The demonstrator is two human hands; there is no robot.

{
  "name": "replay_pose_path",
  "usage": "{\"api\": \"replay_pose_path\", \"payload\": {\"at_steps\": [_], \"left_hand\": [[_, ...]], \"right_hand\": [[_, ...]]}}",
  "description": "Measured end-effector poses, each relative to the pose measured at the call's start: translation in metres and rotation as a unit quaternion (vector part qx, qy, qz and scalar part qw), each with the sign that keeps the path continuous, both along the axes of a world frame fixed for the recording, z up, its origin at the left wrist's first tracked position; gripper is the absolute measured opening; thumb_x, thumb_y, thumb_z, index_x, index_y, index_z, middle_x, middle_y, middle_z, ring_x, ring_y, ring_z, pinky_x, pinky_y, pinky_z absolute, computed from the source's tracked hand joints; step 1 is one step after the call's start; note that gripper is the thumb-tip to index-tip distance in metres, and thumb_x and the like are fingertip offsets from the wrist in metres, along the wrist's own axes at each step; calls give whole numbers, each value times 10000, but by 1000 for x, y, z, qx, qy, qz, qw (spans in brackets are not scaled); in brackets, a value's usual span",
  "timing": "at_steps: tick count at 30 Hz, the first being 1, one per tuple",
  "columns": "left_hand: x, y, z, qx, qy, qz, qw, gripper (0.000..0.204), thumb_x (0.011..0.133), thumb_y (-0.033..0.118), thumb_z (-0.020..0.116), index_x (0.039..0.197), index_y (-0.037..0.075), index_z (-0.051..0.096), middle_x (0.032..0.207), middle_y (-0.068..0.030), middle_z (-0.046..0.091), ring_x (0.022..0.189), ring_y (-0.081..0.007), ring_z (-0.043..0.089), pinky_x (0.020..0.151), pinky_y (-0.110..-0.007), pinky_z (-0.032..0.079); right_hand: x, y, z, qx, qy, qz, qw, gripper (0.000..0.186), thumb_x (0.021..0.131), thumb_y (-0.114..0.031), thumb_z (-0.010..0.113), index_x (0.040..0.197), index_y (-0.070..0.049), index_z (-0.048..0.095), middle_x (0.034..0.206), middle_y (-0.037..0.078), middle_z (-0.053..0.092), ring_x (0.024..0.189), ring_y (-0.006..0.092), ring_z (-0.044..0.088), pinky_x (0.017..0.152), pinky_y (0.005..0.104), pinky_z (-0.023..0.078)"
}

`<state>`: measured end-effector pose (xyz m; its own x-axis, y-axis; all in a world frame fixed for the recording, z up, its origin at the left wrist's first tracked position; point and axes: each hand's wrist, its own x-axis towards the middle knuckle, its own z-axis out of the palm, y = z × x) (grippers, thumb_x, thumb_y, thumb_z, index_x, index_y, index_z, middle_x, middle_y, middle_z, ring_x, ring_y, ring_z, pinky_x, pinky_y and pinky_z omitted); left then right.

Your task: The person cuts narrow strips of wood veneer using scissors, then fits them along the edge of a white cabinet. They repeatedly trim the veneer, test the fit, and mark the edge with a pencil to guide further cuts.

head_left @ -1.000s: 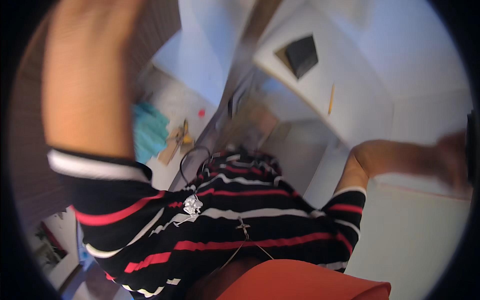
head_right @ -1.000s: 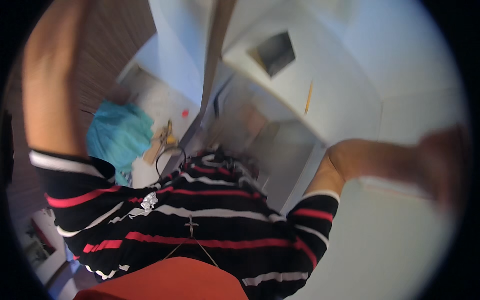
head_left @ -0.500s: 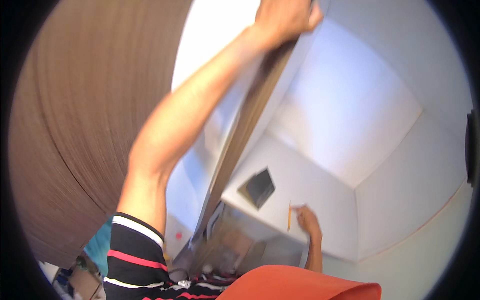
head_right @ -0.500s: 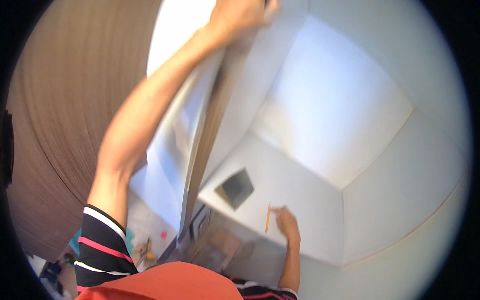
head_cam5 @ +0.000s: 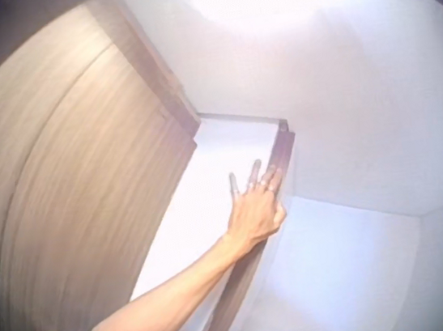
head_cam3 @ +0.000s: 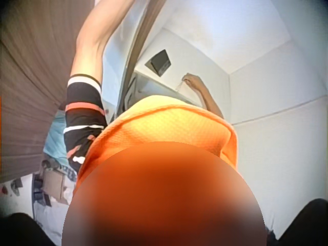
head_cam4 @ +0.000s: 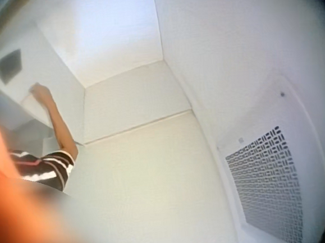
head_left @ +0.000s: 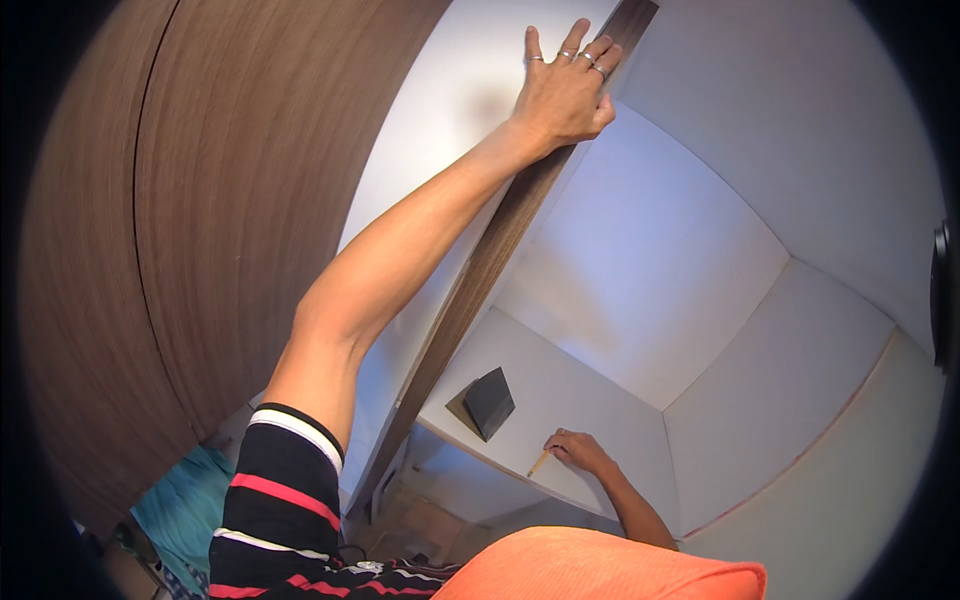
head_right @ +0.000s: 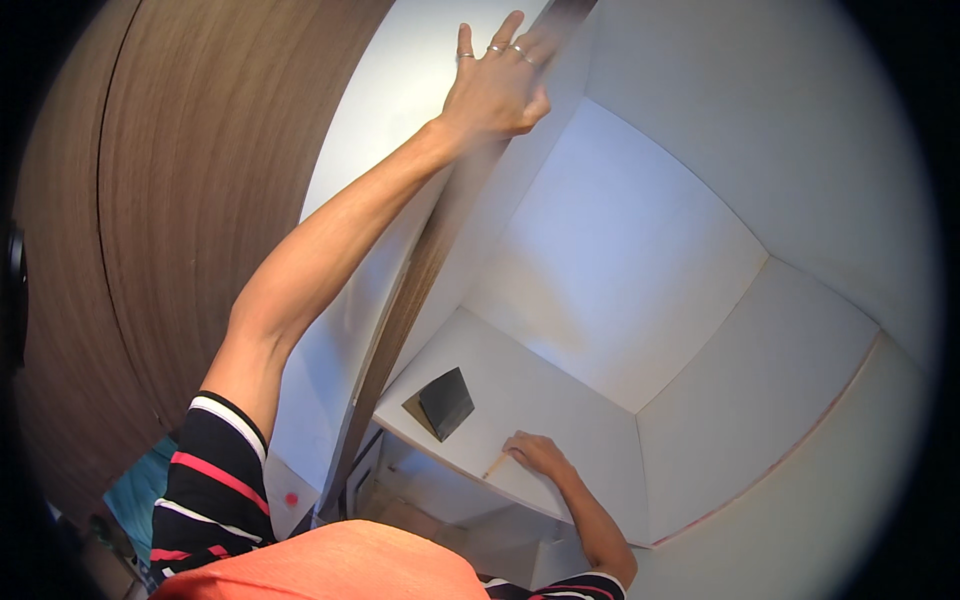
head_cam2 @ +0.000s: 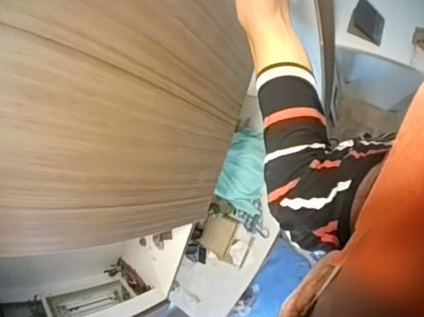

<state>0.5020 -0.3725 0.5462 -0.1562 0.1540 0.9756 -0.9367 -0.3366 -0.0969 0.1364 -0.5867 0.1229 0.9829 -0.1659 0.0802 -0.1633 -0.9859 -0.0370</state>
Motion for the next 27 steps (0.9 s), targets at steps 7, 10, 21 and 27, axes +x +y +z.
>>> {"api": "replay_pose_path", "payload": {"at_steps": [7, 10, 21, 27], "left_hand": [[-3, -3, -4, 8, -10, -11, 1000, 572, 814, 258, 550, 1342, 43, 598, 1425, -97, 551, 1501, -329, 288, 1091, -785, 216], [-2, -6, -4, 28, 18, 31, 999, 641, 837, 297, 562, 1449, 113, 512, 1508, -35, 488, 1502, -262, 293, 1096, -780, 201], [-3, -6, -4, 3, 8, 8, 1000, 641, 837, 310, 575, 1448, 124, 517, 1503, -28, 493, 1506, -260, 286, 1100, -777, 188], [-1, -4, -5, -13, -7, 4, 1000, 603, 850, 307, 545, 1415, 95, 548, 1475, -63, 510, 1509, -288, 267, 1116, -754, 210]], "right_hand": [[-18, -26, 57, -87, -76, -75, 990, 104, 855, -166, 655, 947, -116, 665, 841, 107, 713, 764, 299, 704, 691, 409, 566], [-13, -25, 134, -87, -233, -66, 966, 57, 840, -63, 640, 887, -82, 616, 754, 103, 673, 652, 274, 682, 627, 359, 547], [104, 83, 377, -127, -541, 96, 826, 104, 986, -106, 578, 919, -26, 567, 752, 52, 592, 635, 138, 539, 614, 286, 464], [157, 122, 443, -21, -570, 102, 815, 254, 1034, -249, 531, 930, -28, 602, 792, 43, 628, 676, 111, 574, 634, 278, 486]]}}
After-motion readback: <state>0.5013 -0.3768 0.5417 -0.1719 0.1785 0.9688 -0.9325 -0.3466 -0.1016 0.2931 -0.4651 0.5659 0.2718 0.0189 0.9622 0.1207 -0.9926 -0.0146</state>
